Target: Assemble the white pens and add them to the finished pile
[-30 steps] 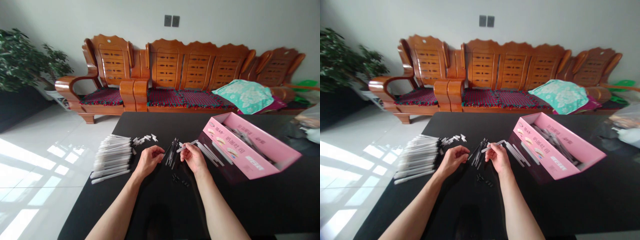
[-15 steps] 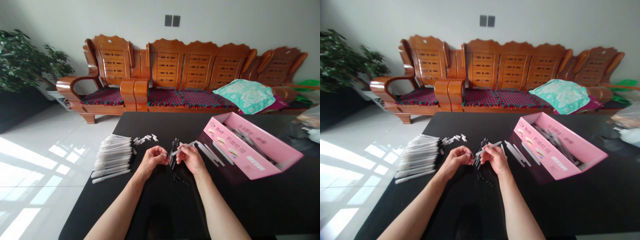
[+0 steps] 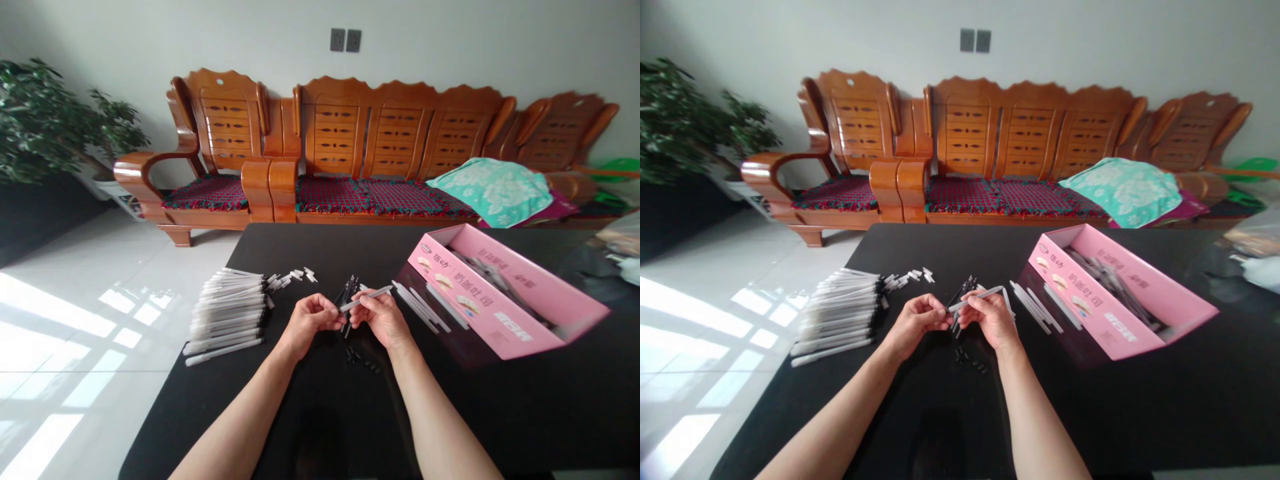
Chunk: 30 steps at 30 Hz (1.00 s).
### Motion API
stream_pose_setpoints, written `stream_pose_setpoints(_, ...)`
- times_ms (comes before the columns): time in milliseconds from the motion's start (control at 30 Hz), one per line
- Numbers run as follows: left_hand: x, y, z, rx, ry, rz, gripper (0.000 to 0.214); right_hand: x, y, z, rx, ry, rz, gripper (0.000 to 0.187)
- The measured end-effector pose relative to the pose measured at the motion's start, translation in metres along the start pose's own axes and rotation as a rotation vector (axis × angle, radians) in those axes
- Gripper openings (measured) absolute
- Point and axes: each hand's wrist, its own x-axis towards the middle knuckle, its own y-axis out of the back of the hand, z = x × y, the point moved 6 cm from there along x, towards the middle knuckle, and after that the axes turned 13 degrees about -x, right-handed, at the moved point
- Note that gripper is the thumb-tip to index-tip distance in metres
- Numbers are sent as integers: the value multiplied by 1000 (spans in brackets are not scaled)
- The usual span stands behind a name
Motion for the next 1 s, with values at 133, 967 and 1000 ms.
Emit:
stream_pose_setpoints(133,0,-1,-1,-23,-5,-8,30,0,0,-1,-6,-1,9,15)
stream_pose_setpoints(967,-5,-5,11,486,-316,75,27,2,6,11,11,-143,119,22)
stream_pose_setpoints(1000,-3,-5,8,432,-254,65,33,3,5,11,12,-134,116,22)
